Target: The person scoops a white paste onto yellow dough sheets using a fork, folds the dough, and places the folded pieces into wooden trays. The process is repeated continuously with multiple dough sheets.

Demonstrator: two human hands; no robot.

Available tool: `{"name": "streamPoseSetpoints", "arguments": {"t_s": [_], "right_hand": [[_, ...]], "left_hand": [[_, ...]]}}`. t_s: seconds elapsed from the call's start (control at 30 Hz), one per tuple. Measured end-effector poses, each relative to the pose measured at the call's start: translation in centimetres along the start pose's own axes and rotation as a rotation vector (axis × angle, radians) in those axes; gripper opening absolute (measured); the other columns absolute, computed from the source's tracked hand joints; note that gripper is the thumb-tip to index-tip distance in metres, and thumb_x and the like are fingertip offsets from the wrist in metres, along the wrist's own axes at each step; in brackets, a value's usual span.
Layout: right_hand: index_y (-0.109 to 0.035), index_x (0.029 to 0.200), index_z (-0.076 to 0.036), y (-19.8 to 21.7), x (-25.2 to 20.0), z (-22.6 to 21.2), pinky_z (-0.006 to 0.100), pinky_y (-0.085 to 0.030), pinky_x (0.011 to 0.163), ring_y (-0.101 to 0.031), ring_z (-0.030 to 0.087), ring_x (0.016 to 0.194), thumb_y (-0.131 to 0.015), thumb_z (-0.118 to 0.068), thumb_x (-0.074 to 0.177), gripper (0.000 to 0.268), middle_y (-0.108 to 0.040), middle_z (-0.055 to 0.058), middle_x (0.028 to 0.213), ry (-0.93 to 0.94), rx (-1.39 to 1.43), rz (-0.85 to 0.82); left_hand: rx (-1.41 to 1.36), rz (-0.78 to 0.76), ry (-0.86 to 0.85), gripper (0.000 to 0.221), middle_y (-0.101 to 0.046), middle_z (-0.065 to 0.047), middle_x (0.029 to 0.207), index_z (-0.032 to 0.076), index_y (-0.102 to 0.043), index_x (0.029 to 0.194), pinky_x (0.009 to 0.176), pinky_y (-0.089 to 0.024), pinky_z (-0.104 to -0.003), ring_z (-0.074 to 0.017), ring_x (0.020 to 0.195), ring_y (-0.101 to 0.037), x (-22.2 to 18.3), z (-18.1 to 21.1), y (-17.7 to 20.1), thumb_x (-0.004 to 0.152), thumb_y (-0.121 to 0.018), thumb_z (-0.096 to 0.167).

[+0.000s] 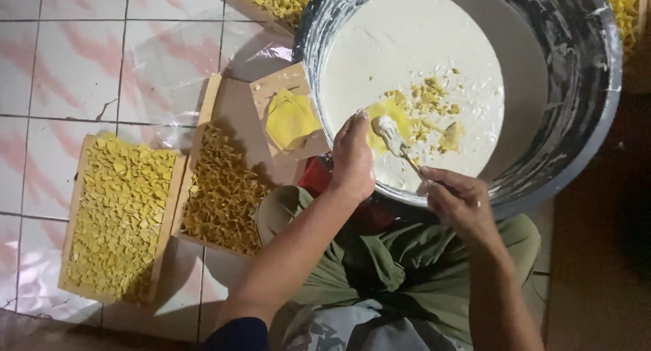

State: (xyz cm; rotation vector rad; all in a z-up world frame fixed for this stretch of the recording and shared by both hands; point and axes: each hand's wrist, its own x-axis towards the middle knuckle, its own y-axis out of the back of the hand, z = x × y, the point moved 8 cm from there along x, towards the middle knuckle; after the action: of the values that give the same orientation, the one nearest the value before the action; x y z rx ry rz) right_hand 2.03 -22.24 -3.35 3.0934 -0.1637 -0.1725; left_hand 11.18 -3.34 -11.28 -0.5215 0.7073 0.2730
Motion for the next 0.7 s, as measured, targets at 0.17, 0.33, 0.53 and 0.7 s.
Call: {"name": "streamPoseSetpoints", "arguments": {"t_s": [0.17, 0.33, 0.53, 0.7], "right_hand": [[-0.077, 0.113, 0.000, 3.6, -0.5, 2.4, 0.037, -0.044, 0.056, -0.057, 0.020, 0.061, -0.066, 0.003, 0.089, 0.026, -0.066, 0.019, 0.071, -0.204, -0.255, 0.077], [-0.075, 0.118, -0.002, 2.1, 1.1, 2.2, 0.029, -0.041, 0.066, -0.051, 0.012, 0.080, -0.083, -0.002, 0.086, 0.034, -0.055, 0.009, 0.087, 0.052, -0.102, 0.208], [-0.073, 0.098, 0.008, -0.1, 3.1, 0.9, 0.030, -0.046, 0.067, -0.055, 0.019, 0.081, -0.080, 0.011, 0.079, 0.021, -0.060, 0.019, 0.089, 0.360, 0.194, 0.119], [-0.065, 0.101, 0.018, 0.9, 2.4, -0.7, 0.024, -0.041, 0.037, -0.053, 0.012, 0.038, -0.077, 0.016, 0.081, 0.023, -0.057, 0.019, 0.055, 0.387, 0.290, 0.162]], "left_hand": [[-0.005, 0.036, 0.056, 0.046, -0.063, -0.022, 0.131, 0.011, -0.061, 0.134, 0.099, -0.052, -0.046, -0.0339, 0.121, -0.064, -2.4, 2.8, 0.4, 0.097, -0.061, 0.038], [-0.029, -0.161, 0.099, 0.028, -0.069, -0.018, 0.102, 0.009, -0.067, 0.113, 0.059, -0.057, -0.036, -0.0321, 0.085, -0.073, -3.8, 2.6, -1.0, 0.095, -0.065, 0.029], [0.073, -0.390, 0.193, 0.021, -0.073, -0.018, 0.095, 0.006, -0.069, 0.108, 0.053, -0.059, -0.036, -0.0289, 0.078, -0.076, -3.8, -0.2, -1.4, 0.093, -0.069, 0.021], [0.249, -0.635, 0.066, 0.032, -0.072, -0.015, 0.093, 0.011, -0.073, 0.110, 0.060, -0.058, -0.030, -0.0214, 0.076, -0.070, -6.8, 2.3, -0.1, 0.090, -0.080, 0.034]]}}
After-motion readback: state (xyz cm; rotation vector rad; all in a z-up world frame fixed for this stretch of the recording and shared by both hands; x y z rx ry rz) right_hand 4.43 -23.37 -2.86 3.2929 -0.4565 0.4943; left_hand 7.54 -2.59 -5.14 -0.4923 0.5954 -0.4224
